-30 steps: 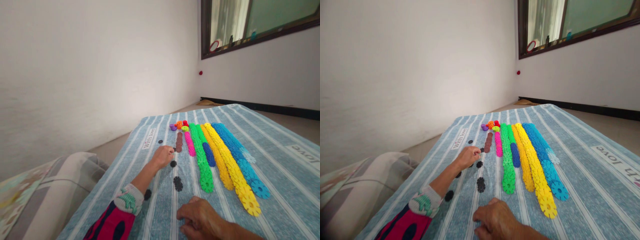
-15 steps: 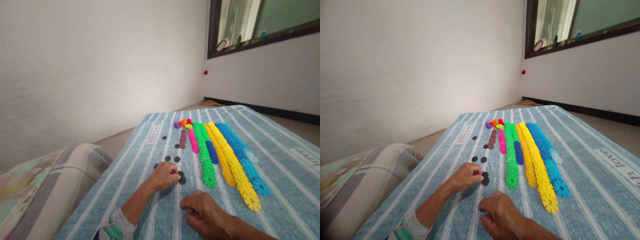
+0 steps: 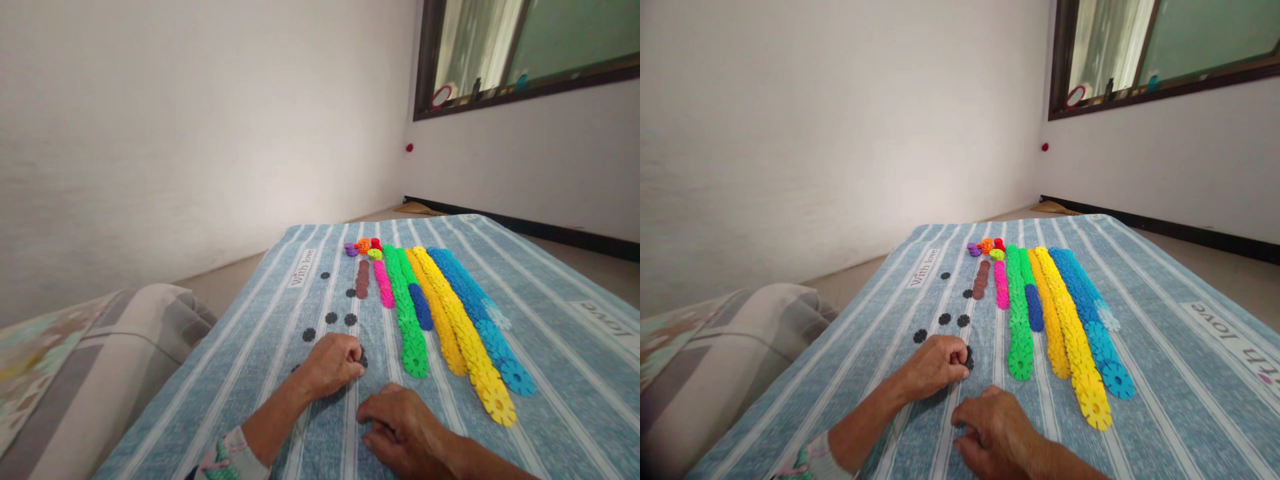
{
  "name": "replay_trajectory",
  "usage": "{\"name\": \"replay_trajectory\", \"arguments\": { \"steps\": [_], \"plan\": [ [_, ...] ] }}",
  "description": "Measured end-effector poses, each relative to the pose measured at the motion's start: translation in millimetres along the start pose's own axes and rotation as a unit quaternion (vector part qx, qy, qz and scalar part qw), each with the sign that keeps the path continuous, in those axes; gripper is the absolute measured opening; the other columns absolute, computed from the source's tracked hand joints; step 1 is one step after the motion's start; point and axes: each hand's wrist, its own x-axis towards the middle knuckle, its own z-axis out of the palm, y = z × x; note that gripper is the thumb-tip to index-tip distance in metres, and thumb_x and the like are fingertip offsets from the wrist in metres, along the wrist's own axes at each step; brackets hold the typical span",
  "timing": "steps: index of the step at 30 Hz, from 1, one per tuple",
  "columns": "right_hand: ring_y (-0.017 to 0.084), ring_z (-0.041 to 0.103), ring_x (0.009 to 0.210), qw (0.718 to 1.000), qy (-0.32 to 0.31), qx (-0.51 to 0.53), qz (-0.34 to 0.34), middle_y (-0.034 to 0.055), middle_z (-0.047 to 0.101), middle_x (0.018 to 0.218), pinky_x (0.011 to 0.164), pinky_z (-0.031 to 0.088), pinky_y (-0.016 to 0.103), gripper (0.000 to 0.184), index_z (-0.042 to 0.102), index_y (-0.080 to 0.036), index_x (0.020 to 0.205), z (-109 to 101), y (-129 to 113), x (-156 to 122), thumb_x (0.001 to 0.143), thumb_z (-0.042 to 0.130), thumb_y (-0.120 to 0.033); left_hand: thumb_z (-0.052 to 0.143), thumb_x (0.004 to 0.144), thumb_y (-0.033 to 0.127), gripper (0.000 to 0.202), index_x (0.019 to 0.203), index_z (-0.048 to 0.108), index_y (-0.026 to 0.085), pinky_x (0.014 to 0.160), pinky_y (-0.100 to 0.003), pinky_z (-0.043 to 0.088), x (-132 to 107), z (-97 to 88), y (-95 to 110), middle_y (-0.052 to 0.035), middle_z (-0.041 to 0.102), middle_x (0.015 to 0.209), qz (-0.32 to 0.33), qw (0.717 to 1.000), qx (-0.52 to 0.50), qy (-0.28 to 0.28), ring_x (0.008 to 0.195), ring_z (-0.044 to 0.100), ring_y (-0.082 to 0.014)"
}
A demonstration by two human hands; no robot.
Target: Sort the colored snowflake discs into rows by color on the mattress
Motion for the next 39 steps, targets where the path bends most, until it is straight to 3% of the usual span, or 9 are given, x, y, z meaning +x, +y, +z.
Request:
{"name": "replay_trajectory", "arguments": {
  "steps": [7,13,18,30,39],
  "plan": [
    [0.013,0.047,0.059,1.0,-0.008,0.011,0.015,-0.0042,0.055,0.059,0.07,0.037,0.025,0.014,0.064,-0.019,0.08,-4,-4,-3,0.07,0.058,-0.011,0.063,0.062,0.026,0.013,0.064,0.054,0.018,0.055,-0.022,0.03,0,-8.5,-1,0.004,0.055,0.061,-0.035,0.998,0.029,0.035,0.06,0.05,-0.0115],
    [0.013,0.046,0.059,1.0,0.009,0.026,0.012,-0.005,0.052,0.058,0.069,0.036,0.024,0.013,0.062,-0.02,0.079,-3,-2,-3,0.07,0.057,-0.012,0.065,0.064,0.031,0.026,0.085,0.062,0.018,0.058,-0.023,0.033,2,-12.3,1,0.0042,0.058,0.064,-0.057,0.996,0.054,0.052,0.062,0.052,-0.0128],
    [0.012,0.042,0.056,1.0,-0.005,0.019,0.017,-0.0056,0.047,0.056,0.069,0.035,0.025,0.007,0.056,-0.02,0.071,-5,-5,-2,0.072,0.054,-0.013,0.062,0.068,0.03,0.015,0.076,0.065,0.019,0.058,-0.023,0.031,4,-6.6,-1,0.0041,0.056,0.063,-0.023,0.996,0.076,0.045,0.062,0.05,-0.0118],
    [0.014,0.048,0.058,1.0,0.011,0.02,0.007,-0.0038,0.056,0.058,0.068,0.038,0.025,0.017,0.066,-0.02,0.082,-1,0,-2,0.069,0.058,-0.012,0.062,0.064,0.021,0.009,0.062,0.054,0.016,0.057,-0.022,0.03,3,-0.9,2,0.0054,0.049,0.059,0.002,0.996,-0.03,0.086,0.059,0.045,-0.0092],
    [0.013,0.052,0.052,0.999,-0.011,-0.029,-0.017,-0.0028,0.062,0.059,0.068,0.04,0.026,0.018,0.065,-0.018,0.08,9,10,1,0.064,0.059,-0.011,0.057,0.066,0.016,0.003,0.065,0.06,0.015,0.057,-0.021,0.034,5,13.2,3,0.005,0.049,0.056,0.021,0.988,-0.119,0.1,0.056,0.044,-0.009]
  ]
}}
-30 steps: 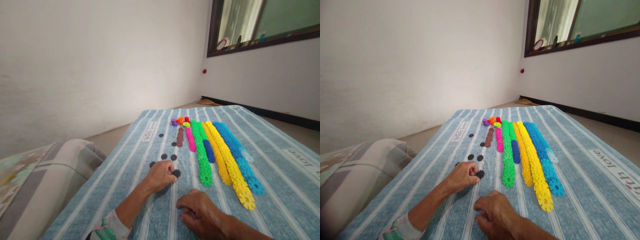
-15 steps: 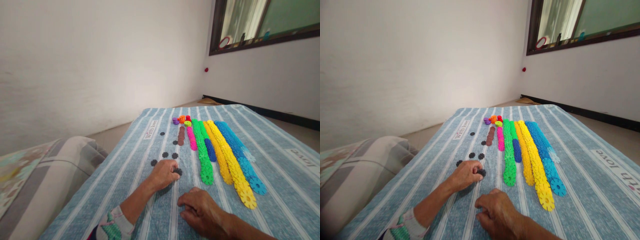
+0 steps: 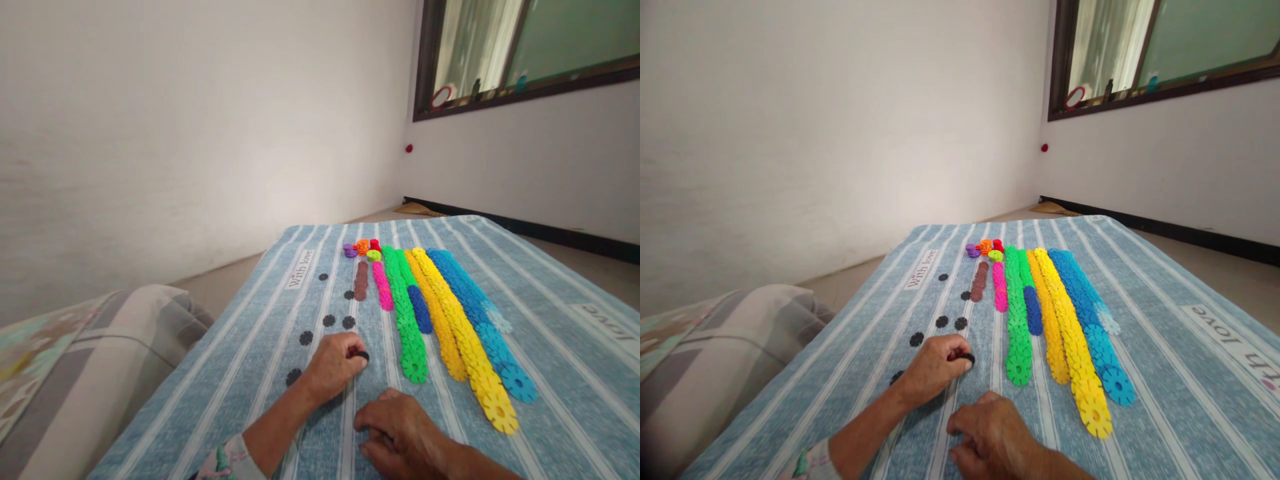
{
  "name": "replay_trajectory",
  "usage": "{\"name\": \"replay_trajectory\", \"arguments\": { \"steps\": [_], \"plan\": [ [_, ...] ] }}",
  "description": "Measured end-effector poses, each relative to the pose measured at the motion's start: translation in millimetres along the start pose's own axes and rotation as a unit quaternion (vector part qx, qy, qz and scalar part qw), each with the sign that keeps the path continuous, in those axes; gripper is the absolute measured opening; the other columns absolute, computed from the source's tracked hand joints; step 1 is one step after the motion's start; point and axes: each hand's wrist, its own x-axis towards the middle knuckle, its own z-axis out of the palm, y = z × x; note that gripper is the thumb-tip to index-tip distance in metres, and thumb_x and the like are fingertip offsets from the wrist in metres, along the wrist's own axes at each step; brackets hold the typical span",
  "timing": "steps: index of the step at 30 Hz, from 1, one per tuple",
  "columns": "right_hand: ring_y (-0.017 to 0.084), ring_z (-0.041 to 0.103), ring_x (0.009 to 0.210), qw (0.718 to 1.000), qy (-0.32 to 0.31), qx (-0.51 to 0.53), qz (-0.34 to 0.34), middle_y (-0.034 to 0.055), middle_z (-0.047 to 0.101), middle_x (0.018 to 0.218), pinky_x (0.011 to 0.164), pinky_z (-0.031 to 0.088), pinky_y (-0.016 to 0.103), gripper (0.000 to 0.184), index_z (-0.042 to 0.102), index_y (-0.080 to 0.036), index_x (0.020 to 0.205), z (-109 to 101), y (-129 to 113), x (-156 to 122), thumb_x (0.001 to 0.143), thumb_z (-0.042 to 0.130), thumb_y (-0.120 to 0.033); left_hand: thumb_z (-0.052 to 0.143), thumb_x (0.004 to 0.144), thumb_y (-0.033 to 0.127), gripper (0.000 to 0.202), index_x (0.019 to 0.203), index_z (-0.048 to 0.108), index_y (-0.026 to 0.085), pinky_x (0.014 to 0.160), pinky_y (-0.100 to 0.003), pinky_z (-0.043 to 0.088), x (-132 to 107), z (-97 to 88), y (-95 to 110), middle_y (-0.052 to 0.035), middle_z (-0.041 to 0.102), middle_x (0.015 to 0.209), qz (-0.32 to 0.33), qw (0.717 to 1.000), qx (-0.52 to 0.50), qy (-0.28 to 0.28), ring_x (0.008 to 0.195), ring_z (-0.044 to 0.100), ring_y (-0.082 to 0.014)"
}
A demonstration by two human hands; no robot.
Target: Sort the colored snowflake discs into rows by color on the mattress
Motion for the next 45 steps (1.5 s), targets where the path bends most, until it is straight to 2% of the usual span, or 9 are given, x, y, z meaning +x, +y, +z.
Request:
{"name": "replay_trajectory", "arguments": {
  "steps": [4,10,13,17,21,28,36,45],
  "plan": [
    [0.015,0.059,0.056,1.0,-0.016,-0.011,-0.001,-0.0001,0.068,0.064,0.069,0.042,0.027,0.024,0.068,-0.017,0.085,3,4,3,0.063,0.06,-0.011,0.054,0.068,0.015,0.012,0.071,0.065,0.015,0.059,-0.021,0.037,13,-10.3,-3,0.0031,0.056,0.061,0.01,0.999,0.018,0.024,0.059,0.05,-0.0101],
    [0.017,0.063,0.06,0.999,-0.04,-0.023,0.004,0.0013,0.071,0.068,0.072,0.044,0.028,0.03,0.071,-0.018,0.091,5,7,7,0.063,0.061,-0.011,0.051,0.071,0.011,0.022,0.078,0.072,0.016,0.067,-0.022,0.042,62,-29.9,-6,-0.0005,0.066,0.07,0.029,0.987,0.126,0.096,0.07,0.059,-0.0135],
    [0.018,0.065,0.061,0.998,-0.055,-0.019,0.0,0.0021,0.072,0.07,0.074,0.045,0.028,0.03,0.071,-0.018,0.093,7,9,7,0.065,0.063,-0.013,0.049,0.073,0.009,0.026,0.081,0.073,0.016,0.072,-0.023,0.044,83,-31.1,-6,-0.0023,0.07,0.077,0.041,0.976,0.188,0.101,0.076,0.061,-0.0148],
    [0.017,0.066,0.062,0.998,-0.067,-0.011,-0.003,0.0016,0.072,0.07,0.077,0.045,0.028,0.027,0.07,-0.018,0.092,9,12,8,0.066,0.065,-0.015,0.049,0.076,0.008,0.029,0.089,0.074,0.015,0.082,-0.025,0.044,99,-24.1,-7,-0.0061,0.072,0.09,0.053,0.965,0.243,0.088,0.088,0.063,-0.0175],
    [0.016,0.067,0.06,0.998,-0.063,-0.014,-0.013,0.0006,0.073,0.07,0.079,0.045,0.027,0.027,0.069,-0.019,0.095,11,15,9,0.068,0.063,-0.016,0.047,0.079,0.009,0.03,0.092,0.073,0.015,0.086,-0.027,0.043,105,-16.2,-11,-0.008,0.07,0.094,0.064,0.956,0.276,0.077,0.093,0.062,-0.019],
    [0.018,0.068,0.063,0.998,-0.06,-0.019,-0.013,0.0005,0.073,0.071,0.077,0.046,0.027,0.023,0.068,-0.02,0.091,11,14,9,0.069,0.062,-0.019,0.047,0.08,0.011,0.026,0.093,0.069,0.017,0.082,-0.029,0.042,101,-11.9,-11,-0.0074,0.061,0.088,0.064,0.945,0.306,0.092,0.088,0.059,-0.0194],
    [0.017,0.067,0.062,0.998,-0.059,-0.023,-0.012,0.0014,0.073,0.071,0.079,0.046,0.028,0.028,0.069,-0.019,0.094,10,11,9,0.067,0.063,-0.015,0.049,0.075,0.007,0.021,0.087,0.064,0.016,0.08,-0.028,0.042,99,-12.5,-16,-0.0055,0.057,0.085,0.073,0.95,0.272,0.133,0.086,0.055,-0.0186],
    [0.017,0.064,0.059,0.997,-0.053,-0.042,-0.021,0.0011,0.072,0.068,0.074,0.044,0.027,0.023,0.068,-0.019,0.09,9,11,9,0.069,0.06,-0.018,0.048,0.073,0.005,0.021,0.08,0.065,0.016,0.078,-0.026,0.042,96,-20.1,-25,-0.0038,0.059,0.082,0.081,0.956,0.247,0.137,0.082,0.057,-0.0163]
  ]
}}
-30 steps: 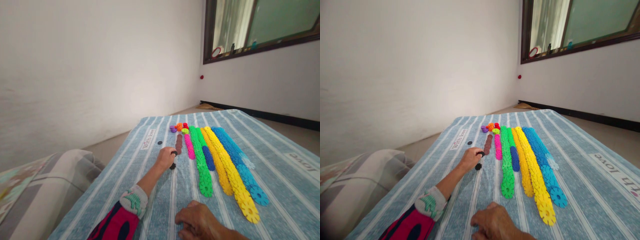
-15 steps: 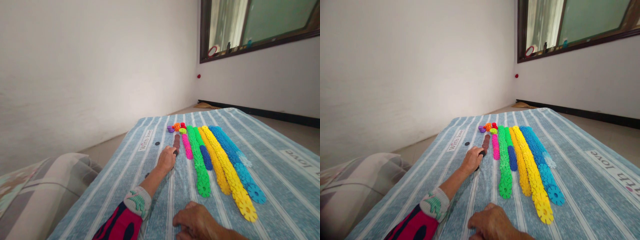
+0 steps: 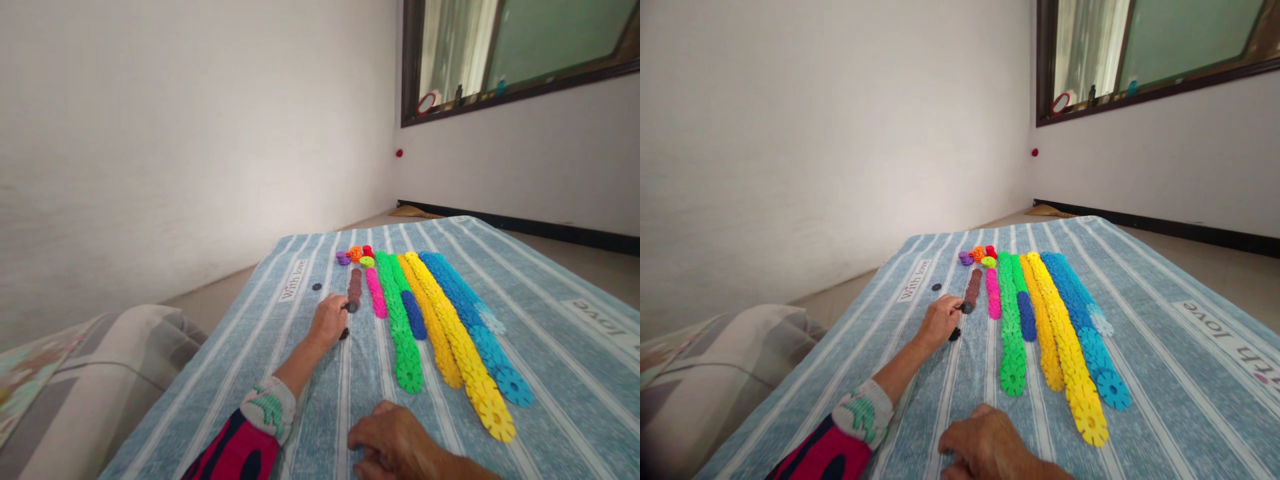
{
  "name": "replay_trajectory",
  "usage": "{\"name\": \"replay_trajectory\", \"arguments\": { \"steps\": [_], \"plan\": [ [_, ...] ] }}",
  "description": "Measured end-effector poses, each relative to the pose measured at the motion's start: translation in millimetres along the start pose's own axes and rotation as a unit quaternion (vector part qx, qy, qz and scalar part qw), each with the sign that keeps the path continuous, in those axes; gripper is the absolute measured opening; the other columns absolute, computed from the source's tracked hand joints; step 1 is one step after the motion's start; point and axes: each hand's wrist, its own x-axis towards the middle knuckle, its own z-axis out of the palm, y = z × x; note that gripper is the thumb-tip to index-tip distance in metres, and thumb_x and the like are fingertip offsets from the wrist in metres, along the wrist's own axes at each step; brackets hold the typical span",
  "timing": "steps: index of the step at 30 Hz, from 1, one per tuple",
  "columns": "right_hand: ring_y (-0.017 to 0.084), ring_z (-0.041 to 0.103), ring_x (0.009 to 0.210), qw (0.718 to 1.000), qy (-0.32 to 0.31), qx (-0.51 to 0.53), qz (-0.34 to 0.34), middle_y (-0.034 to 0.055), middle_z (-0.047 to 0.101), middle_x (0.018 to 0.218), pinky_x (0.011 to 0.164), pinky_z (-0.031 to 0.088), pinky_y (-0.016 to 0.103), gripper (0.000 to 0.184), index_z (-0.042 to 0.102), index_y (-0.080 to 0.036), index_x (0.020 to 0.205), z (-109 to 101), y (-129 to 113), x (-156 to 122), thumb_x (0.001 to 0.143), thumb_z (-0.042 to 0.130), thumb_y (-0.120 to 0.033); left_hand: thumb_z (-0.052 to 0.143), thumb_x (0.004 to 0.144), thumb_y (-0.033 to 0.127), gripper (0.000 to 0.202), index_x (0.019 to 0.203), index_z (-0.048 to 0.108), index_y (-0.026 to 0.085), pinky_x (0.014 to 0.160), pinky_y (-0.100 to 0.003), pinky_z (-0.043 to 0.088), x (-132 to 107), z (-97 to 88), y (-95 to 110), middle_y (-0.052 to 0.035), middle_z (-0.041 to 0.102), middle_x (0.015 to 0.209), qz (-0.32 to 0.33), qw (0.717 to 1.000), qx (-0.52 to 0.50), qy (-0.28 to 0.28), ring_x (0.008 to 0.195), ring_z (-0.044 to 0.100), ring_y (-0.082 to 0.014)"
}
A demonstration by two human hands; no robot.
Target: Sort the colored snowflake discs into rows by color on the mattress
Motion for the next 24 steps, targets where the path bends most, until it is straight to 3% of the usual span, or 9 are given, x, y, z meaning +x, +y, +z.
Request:
{"name": "replay_trajectory", "arguments": {
  "steps": [5,12,17,24],
  "plan": [
    [0.016,0.061,0.057,1.0,0.014,0.022,0.003,0.0004,0.071,0.067,0.073,0.044,0.027,0.027,0.069,-0.02,0.092,-2,-1,-2,0.068,0.059,-0.018,0.05,0.075,0.008,0.02,0.083,0.067,0.016,0.079,-0.025,0.043,-11,-17.4,-8,-0.0043,0.064,0.085,-0.03,1.0,0.005,-0.008,0.081,0.058,-0.0154],
    [0.017,0.059,0.059,0.999,0.008,0.016,0.033,0.0013,0.068,0.065,0.07,0.043,0.027,0.021,0.067,-0.018,0.085,-11,-10,-3,0.067,0.058,-0.016,0.053,0.074,0.01,0.016,0.073,0.068,0.016,0.072,-0.023,0.04,-34,-40.2,-12,-0.0017,0.065,0.076,-0.045,0.997,0.01,-0.061,0.074,0.057,-0.0137],
    [0.014,0.054,0.056,0.999,0.018,0.01,0.031,-0.0012,0.063,0.062,0.069,0.041,0.026,0.017,0.064,-0.018,0.08,-13,-14,-4,0.065,0.057,-0.012,0.053,0.072,0.013,0.014,0.064,0.065,0.016,0.065,-0.022,0.035,-40,-40.7,-4,-0.0003,0.059,0.067,-0.02,0.994,0.019,-0.103,0.067,0.053,-0.013],
    [0.014,0.052,0.056,0.999,0.019,0.012,0.032,-0.0018,0.061,0.06,0.065,0.038,0.025,0.014,0.061,-0.019,0.078,-14,-15,-5,0.065,0.057,-0.013,0.059,0.072,0.024,0.009,0.068,0.065,0.018,0.067,-0.025,0.036,-38,-30.3,9,-0.0015,0.058,0.071,-0.034,0.991,0.054,-0.12,0.075,0.056,-0.0168]
  ]
}}
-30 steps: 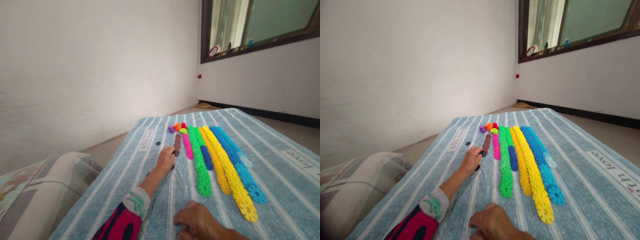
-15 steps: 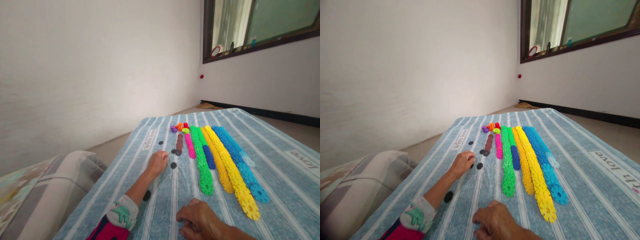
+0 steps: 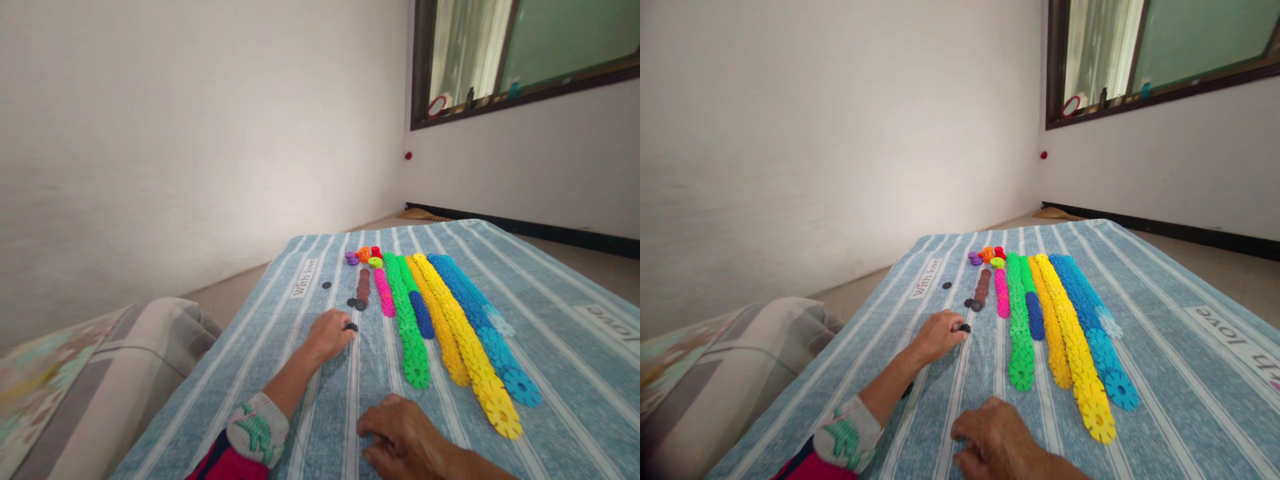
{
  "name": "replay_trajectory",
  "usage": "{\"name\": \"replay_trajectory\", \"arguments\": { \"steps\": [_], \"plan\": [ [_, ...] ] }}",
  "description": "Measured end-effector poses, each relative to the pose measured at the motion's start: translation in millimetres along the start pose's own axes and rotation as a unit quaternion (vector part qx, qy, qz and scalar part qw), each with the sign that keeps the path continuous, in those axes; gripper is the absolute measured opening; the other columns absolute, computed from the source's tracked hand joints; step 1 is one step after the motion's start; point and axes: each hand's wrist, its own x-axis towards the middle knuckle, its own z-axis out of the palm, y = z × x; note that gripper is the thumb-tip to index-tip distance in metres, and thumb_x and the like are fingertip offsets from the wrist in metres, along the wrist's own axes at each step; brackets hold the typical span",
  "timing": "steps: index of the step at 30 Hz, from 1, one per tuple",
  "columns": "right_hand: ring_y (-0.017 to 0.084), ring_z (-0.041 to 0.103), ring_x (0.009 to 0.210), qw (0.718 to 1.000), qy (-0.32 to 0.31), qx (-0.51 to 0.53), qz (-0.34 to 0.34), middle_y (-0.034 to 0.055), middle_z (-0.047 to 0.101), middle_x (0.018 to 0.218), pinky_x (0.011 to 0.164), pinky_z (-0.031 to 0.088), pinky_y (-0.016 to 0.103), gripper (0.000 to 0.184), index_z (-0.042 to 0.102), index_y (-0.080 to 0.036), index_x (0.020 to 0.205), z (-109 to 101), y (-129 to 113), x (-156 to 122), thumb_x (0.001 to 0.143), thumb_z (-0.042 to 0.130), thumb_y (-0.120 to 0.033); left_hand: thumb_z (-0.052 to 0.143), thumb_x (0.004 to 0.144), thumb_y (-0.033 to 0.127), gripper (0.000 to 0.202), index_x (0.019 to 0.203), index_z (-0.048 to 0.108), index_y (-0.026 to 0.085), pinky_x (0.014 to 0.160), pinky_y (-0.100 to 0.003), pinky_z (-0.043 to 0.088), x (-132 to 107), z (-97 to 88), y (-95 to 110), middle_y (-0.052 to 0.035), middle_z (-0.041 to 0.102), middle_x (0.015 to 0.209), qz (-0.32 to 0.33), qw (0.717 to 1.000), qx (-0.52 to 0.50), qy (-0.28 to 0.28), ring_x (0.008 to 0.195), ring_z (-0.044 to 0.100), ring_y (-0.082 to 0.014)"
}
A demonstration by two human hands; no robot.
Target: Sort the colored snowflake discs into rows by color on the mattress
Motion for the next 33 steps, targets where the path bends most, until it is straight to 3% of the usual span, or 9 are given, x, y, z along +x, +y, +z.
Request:
{"name": "replay_trajectory", "arguments": {
  "steps": [4,9,14,19,25,33],
  "plan": [
    [0.015,0.052,0.056,1.0,0.003,-0.008,-0.006,-0.0017,0.062,0.06,0.067,0.039,0.026,0.012,0.06,-0.019,0.075,1,1,1,0.065,0.055,-0.014,0.062,0.068,0.02,0.006,0.073,0.066,0.018,0.065,-0.024,0.036,3,3.3,3,-0.0013,0.062,0.076,-0.034,0.999,-0.004,0.004,0.074,0.057,-0.0158],
    [0.014,0.053,0.055,1.0,0.016,0.001,-0.013,-0.0012,0.063,0.06,0.067,0.04,0.026,0.016,0.061,-0.02,0.077,5,4,0,0.065,0.054,-0.014,0.062,0.061,0.015,0.002,0.063,0.061,0.016,0.054,-0.021,0.035,14,8.9,-10,0.0041,0.057,0.056,-0.063,0.99,-0.123,0.002,0.057,0.053,-0.0109],
    [0.015,0.054,0.056,1.0,0.009,0.004,-0.009,-0.0007,0.064,0.062,0.069,0.041,0.026,0.019,0.064,-0.018,0.081,5,5,0,0.065,0.056,-0.014,0.06,0.061,0.013,0.003,0.061,0.061,0.015,0.05,-0.02,0.036,36,5.6,-29,0.0061,0.051,0.046,-0.111,0.975,-0.189,0.026,0.048,0.052,-0.0095],
    [0.017,0.057,0.06,1.0,-0.008,-0.001,-0.004,0.0008,0.067,0.065,0.068,0.042,0.026,0.019,0.065,-0.019,0.083,5,7,1,0.065,0.057,-0.016,0.061,0.061,0.011,0.004,0.061,0.063,0.014,0.048,-0.019,0.037,61,-1.5,-31,0.0051,0.052,0.045,-0.123,0.975,-0.181,0.043,0.048,0.053,-0.0093],
    [0.017,0.061,0.06,0.999,-0.032,-0.025,-0.011,0.0024,0.07,0.068,0.072,0.044,0.028,0.027,0.069,-0.017,0.089,10,11,4,0.065,0.059,-0.014,0.061,0.061,0.006,0.011,0.068,0.068,0.011,0.047,-0.019,0.036,77,-0.6,-29,0.0046,0.052,0.044,-0.124,0.976,-0.177,0.011,0.045,0.05,-0.0086],
    [0.018,0.064,0.062,0.998,-0.055,-0.04,-0.007,0.0034,0.072,0.069,0.075,0.045,0.028,0.021,0.069,-0.016,0.087,10,11,7,0.068,0.061,-0.016,0.064,0.064,0.006,0.033,0.096,0.071,0.012,0.047,-0.019,0.036,87,-6.8,-25,0.0063,0.05,0.042,-0.146,0.971,-0.18,-0.066,0.044,0.05,-0.0093]
  ]
}}
